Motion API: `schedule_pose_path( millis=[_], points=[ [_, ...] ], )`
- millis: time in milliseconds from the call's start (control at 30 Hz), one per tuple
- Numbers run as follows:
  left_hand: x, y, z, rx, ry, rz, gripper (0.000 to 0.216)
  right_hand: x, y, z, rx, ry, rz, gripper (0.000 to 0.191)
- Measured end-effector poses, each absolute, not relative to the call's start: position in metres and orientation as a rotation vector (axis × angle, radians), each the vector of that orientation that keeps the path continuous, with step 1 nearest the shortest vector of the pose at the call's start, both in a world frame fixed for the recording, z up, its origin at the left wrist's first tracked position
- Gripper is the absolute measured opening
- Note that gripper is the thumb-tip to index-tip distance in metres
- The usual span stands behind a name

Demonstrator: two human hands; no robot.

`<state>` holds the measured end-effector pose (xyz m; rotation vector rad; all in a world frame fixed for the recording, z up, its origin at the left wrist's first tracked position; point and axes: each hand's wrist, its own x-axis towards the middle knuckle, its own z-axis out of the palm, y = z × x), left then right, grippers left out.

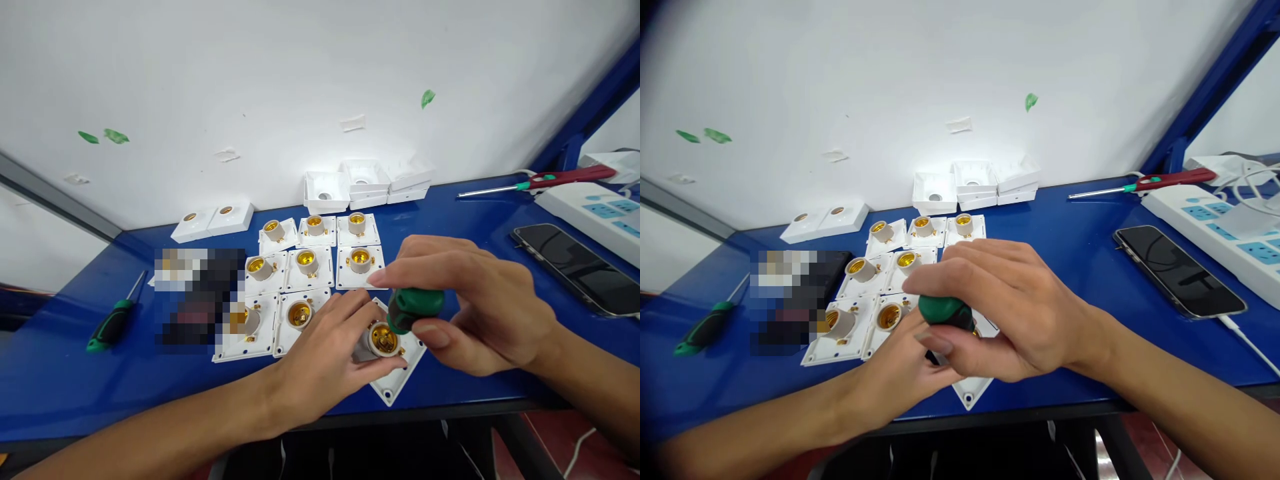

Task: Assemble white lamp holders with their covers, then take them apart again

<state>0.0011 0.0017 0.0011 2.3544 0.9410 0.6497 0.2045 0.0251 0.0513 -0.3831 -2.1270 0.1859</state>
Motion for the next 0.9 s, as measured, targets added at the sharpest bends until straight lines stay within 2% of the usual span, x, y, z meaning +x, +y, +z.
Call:
schedule_pose_path(
  millis=[333, 667, 900],
  points=[
    [-0.0008, 0.0002, -0.0047, 2.425, 0.936, 0.725, 0.029, 0.2054, 0.0208, 0.0514, -0.497, -2.137, 0.178, 0.025],
    [-0.0006, -0.0002, -0.0013, 2.42, 0.943, 0.706, 0.026, 0.2046, 0.0263, 0.0472, -0.401, -2.088, 0.166, 0.02],
    [0.0004, -0.0002, 0.0, 2.387, 0.951, 0.701, 0.025, 0.2042, 0.0289, 0.0479, -0.369, -2.121, 0.154, 0.024]
  ],
)
